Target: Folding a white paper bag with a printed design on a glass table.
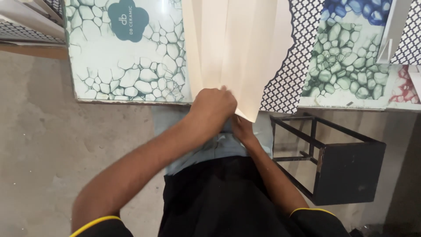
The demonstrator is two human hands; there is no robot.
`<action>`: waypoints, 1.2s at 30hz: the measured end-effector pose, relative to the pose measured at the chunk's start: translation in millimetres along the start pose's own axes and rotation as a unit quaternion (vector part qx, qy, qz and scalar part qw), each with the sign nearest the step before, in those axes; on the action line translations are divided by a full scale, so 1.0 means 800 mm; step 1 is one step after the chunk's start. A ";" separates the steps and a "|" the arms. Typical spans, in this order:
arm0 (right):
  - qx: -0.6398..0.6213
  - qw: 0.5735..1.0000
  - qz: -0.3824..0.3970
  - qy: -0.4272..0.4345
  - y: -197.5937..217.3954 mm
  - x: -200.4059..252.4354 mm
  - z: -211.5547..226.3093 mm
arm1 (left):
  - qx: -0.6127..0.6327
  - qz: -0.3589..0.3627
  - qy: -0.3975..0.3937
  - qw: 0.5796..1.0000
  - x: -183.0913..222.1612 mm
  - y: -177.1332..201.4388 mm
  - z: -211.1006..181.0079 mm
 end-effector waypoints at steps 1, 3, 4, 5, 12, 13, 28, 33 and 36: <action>-0.031 0.999 -0.015 -0.011 0.002 -0.002 -0.001 | 0.031 0.073 -0.010 0.997 -0.003 -0.027 -0.003; -0.066 0.997 -0.040 -0.025 0.001 -0.004 -0.005 | 0.056 0.150 -0.030 0.987 -0.004 -0.060 -0.008; -0.087 0.995 -0.045 -0.015 0.001 0.001 -0.006 | 0.054 0.146 -0.038 0.987 -0.001 -0.065 -0.014; -0.107 0.993 -0.051 -0.004 0.000 0.006 -0.007 | 0.053 0.143 -0.045 0.987 0.002 -0.070 -0.018; -0.222 0.972 -0.054 -0.061 0.053 -0.049 0.103 | 0.076 0.118 0.006 0.990 0.018 -0.087 -0.020; -0.196 0.973 -0.118 0.031 0.089 -0.072 0.179 | 0.070 0.105 0.009 0.992 0.018 -0.087 -0.019; 0.334 0.884 0.267 0.190 0.116 -0.087 0.293 | 0.299 0.353 0.092 0.882 -0.115 -0.184 0.037; 0.298 0.895 0.303 0.135 0.122 -0.103 0.294 | 0.101 -0.018 0.237 0.966 -0.111 -0.158 0.010; 0.289 0.889 0.337 0.109 0.117 -0.101 0.290 | 0.100 -0.045 0.222 0.969 -0.105 -0.152 0.013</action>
Point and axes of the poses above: each hand's wrist, its own x-axis away from the middle knuckle, its own y-axis out of the back of the hand, z = x × y, the point moved 6 cm from there along -x, towards the middle knuckle, and after that the axes turned 13 degrees about -x, right-handed, at the moved point
